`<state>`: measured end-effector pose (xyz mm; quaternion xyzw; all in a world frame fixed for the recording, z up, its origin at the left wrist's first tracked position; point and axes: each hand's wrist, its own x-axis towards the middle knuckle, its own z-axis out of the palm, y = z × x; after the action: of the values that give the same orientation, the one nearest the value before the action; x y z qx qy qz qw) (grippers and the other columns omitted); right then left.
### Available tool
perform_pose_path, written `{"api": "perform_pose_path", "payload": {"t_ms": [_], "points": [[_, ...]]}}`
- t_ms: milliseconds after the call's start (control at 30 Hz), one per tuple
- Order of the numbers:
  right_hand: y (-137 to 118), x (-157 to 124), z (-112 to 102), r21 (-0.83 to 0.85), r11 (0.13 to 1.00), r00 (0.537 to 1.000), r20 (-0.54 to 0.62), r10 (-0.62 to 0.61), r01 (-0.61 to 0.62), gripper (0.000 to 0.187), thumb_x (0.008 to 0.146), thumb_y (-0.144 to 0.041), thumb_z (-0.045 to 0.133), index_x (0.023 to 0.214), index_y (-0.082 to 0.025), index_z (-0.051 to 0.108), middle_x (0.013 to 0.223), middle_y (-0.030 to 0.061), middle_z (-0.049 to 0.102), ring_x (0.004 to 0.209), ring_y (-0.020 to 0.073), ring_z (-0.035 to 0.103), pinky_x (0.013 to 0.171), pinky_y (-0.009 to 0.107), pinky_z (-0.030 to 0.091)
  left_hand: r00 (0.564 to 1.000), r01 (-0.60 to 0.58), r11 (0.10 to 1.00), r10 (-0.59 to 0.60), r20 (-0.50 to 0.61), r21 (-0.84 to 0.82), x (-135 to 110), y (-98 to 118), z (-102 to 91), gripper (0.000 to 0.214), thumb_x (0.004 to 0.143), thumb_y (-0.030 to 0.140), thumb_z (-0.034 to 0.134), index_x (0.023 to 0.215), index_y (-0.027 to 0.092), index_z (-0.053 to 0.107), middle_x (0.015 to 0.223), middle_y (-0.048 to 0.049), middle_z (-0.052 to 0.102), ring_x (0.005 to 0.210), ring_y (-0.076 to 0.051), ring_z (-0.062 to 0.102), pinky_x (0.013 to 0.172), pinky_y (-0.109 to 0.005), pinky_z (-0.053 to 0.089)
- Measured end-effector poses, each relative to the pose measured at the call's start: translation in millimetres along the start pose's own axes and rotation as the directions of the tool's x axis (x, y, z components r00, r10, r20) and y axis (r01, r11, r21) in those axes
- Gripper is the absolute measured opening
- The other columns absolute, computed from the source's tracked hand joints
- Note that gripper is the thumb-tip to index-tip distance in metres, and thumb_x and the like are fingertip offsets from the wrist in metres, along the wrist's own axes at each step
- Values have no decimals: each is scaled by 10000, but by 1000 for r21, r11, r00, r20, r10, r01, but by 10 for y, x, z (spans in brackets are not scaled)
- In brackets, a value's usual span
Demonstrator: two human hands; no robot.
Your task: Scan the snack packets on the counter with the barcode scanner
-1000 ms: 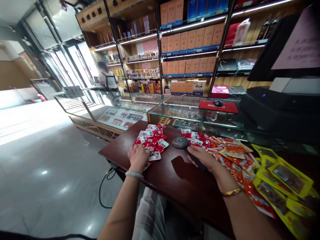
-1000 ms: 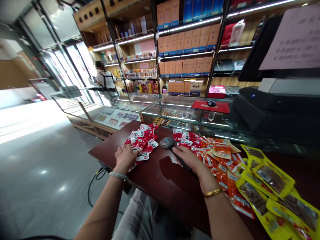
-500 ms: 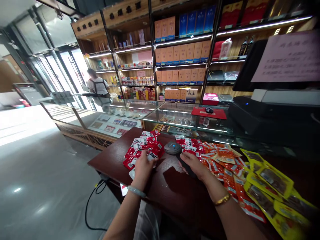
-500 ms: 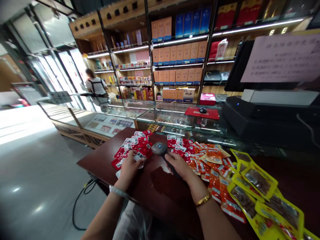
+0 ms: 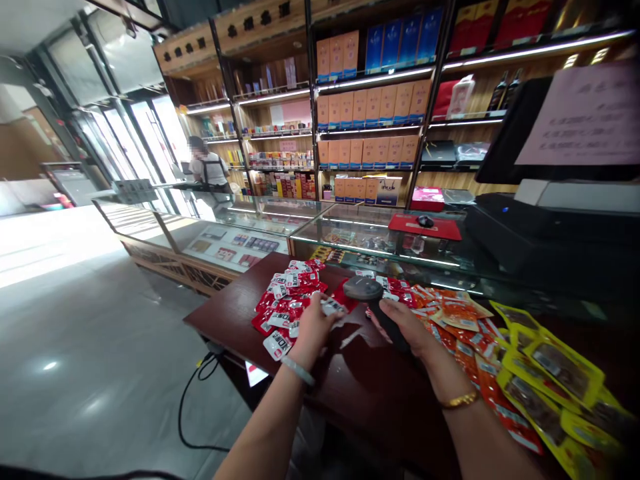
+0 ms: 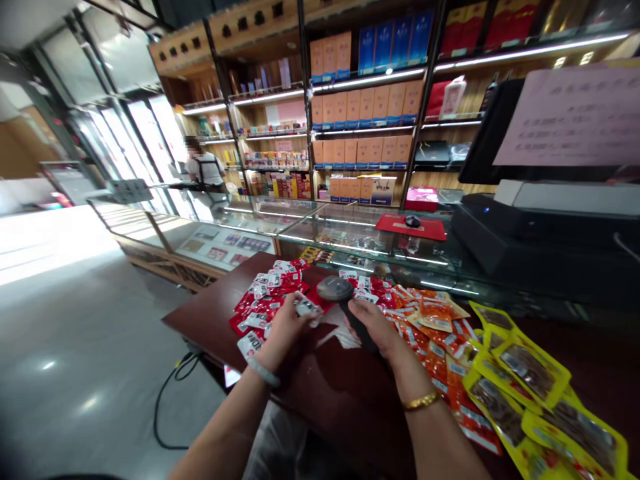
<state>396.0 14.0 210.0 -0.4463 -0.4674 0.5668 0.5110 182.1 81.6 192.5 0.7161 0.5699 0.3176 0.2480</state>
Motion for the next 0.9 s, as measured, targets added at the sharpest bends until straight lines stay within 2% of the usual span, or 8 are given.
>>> {"api": "perform_pose_path", "payload": {"t_ms": [67, 167, 300, 433, 533, 633, 767, 900], "points": [[-5, -7, -6, 4, 1000, 1000, 0, -5, 5, 475, 771, -658, 648, 765, -193, 553, 580, -19, 560, 406, 94, 440, 377, 224, 305, 989, -119, 991, 124, 80, -58, -27, 77, 71, 676, 734, 398, 756, 1312, 203, 464, 1150, -129, 686, 1054, -263, 647, 863, -335, 452], [16, -2, 0, -15, 1000, 1000, 5, 13, -13, 484, 751, -672, 658, 738, -203, 539, 575, -17, 554, 407, 102, 434, 377, 239, 306, 976, -213, 970, 207, 59, 121, -136, 77, -25, 752, 717, 433, 771, 1365, 217, 456, 1329, -153, 591, 1251, -309, 522, 1023, -399, 369], [56, 4, 51, -54, 998, 999, 39, 23, -21, 489, 755, -680, 650, 737, -205, 533, 571, -21, 546, 417, 107, 444, 376, 238, 311, 990, 1, 875, 67, -122, 484, -309, -144, -402, 469, 816, 509, 633, 1162, 196, 590, 1241, -156, 607, 1222, -340, 476, 1024, -444, 324], [103, 18, 89, -94, 995, 995, 86, 45, -37, 484, 775, -674, 638, 728, -206, 522, 584, -28, 545, 411, 95, 442, 371, 227, 315, 977, 161, 750, -29, -210, 642, -356, -378, -579, 540, 843, 625, 494, 1057, 139, 592, 1152, -188, 603, 1132, -362, 483, 944, -461, 352], [130, 31, 89, -116, 992, 994, 90, 58, -48, 485, 776, -675, 639, 727, -206, 524, 599, -26, 550, 417, 93, 452, 371, 224, 317, 984, 136, 727, -22, -175, 673, -328, -441, -513, 563, 823, 638, 499, 1035, 126, 594, 1152, -193, 596, 1121, -362, 483, 924, -452, 357], [135, 37, 83, -118, 992, 996, 77, 54, -45, 497, 757, -690, 646, 728, -211, 518, 594, -29, 551, 418, 96, 455, 373, 228, 319, 992, 86, 734, -1, -125, 673, -282, -431, -428, 449, 812, 561, 558, 1002, 157, 606, 1173, -172, 601, 1148, -349, 480, 931, -433, 349], [122, 42, 74, -106, 994, 997, 67, 43, -36, 502, 741, -698, 652, 732, -213, 523, 589, -33, 552, 418, 100, 451, 378, 236, 329, 998, 40, 799, -2, -64, 600, -220, -378, -393, 274, 848, 408, 571, 1002, 183, 599, 1085, -134, 669, 1105, -304, 552, 895, -377, 365], [88, 36, 54, -85, 996, 998, 50, 29, -24, 500, 741, -692, 654, 732, -208, 531, 592, -32, 555, 422, 100, 464, 383, 231, 328, 998, 59, 877, -52, -27, 476, -189, -307, -305, 311, 874, 368, 577, 1134, 200, 556, 1008, -108, 719, 988, -276, 647, 802, -335, 381]]}}
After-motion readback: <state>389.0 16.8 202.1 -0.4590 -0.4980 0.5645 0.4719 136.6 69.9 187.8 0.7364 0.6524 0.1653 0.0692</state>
